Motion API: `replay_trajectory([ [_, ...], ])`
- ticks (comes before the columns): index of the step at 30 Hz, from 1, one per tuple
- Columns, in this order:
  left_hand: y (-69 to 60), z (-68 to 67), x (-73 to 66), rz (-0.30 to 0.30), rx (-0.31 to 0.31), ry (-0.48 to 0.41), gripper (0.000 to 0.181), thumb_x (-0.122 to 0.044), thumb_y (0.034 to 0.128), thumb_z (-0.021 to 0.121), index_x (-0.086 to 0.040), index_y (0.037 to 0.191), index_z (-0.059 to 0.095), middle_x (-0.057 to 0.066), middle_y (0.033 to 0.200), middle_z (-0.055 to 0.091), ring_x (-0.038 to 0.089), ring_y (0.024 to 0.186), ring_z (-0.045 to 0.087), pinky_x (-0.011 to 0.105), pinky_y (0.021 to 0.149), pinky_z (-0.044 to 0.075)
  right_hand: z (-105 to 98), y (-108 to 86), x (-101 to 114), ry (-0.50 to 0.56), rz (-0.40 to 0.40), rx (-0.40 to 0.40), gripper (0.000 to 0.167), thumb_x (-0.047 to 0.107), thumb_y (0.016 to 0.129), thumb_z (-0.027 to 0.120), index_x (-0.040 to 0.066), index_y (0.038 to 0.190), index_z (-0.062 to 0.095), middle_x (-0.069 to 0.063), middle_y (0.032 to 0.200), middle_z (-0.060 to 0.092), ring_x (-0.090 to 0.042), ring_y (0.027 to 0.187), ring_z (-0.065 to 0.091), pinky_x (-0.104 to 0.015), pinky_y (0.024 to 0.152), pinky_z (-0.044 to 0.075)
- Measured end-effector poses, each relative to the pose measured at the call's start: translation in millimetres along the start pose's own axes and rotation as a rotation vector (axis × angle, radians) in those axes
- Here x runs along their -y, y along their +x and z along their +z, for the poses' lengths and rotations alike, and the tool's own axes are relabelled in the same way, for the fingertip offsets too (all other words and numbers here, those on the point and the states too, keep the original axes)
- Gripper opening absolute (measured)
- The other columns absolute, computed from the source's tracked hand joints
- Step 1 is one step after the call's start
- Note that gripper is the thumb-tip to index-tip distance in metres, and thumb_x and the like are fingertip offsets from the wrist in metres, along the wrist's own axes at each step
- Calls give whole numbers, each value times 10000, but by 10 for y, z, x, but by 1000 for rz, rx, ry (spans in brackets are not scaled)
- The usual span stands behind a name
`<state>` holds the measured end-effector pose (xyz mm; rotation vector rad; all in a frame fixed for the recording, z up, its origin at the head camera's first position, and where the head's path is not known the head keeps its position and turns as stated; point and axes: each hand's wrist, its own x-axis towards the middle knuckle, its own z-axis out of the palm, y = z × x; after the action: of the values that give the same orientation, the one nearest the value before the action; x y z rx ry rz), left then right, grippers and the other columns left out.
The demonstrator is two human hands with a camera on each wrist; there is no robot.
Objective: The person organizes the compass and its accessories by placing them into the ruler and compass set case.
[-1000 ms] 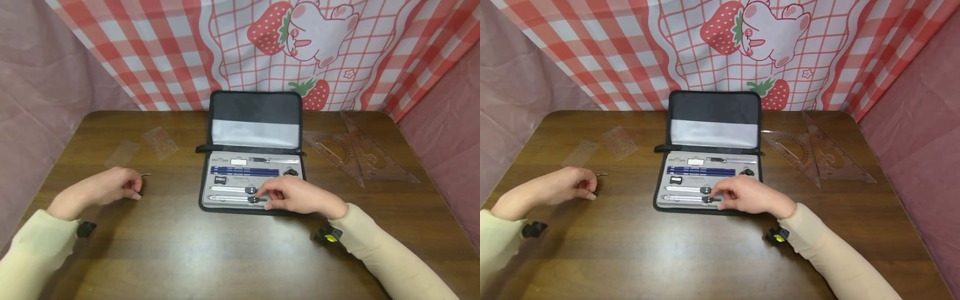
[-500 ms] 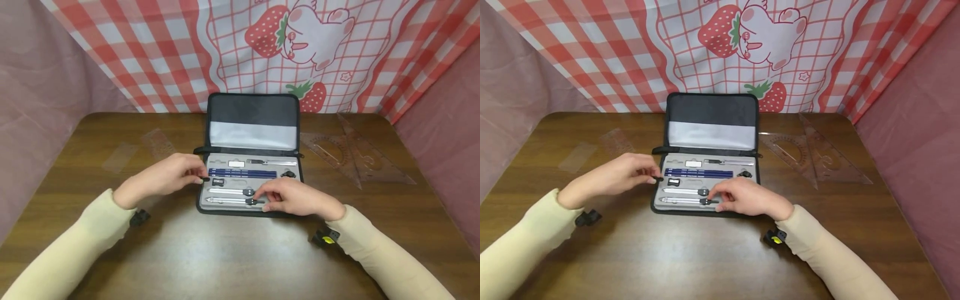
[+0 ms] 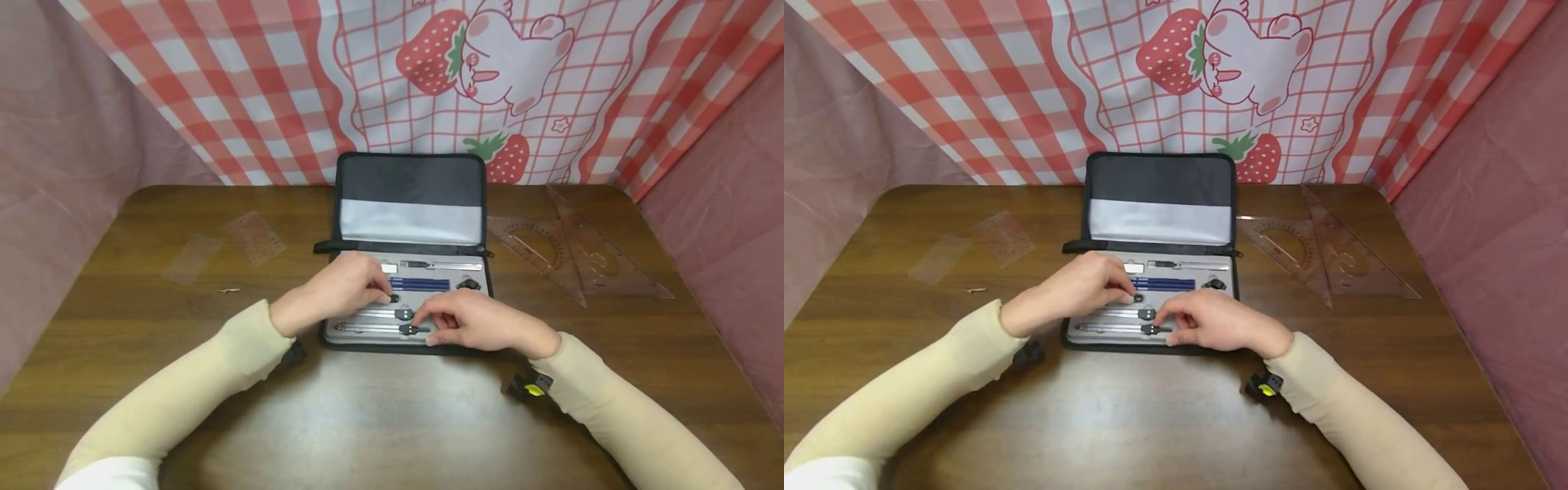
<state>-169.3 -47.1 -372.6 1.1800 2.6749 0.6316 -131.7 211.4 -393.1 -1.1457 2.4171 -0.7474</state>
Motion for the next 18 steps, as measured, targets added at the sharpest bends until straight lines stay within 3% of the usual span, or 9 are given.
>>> replay_trajectory([
  [4,23,31,-44,-49,-6,1,67,-192,892,770,-145,918,810,-58,845,696,115,832,641,341,800,505,-2,-4,0,4,3,-1,282,258,921,736,227,1195,677,145,743,531,-47,620,480,-266,587,425],
  [11,38,77,-67,-72,-23,38,58,-199,902,758,-172,910,809,-70,859,694,117,854,645,346,816,504,1,-4,1,8,2,-3,279,252,920,737,225,1191,678,143,742,530,-45,617,480,-263,584,424],
  [18,43,101,-83,-145,-48,76,60,-212,893,764,-228,848,801,-113,811,660,87,768,600,343,702,505,7,2,2,3,-1,-3,281,254,916,739,223,1189,679,147,739,533,-41,614,482,-265,584,431],
])
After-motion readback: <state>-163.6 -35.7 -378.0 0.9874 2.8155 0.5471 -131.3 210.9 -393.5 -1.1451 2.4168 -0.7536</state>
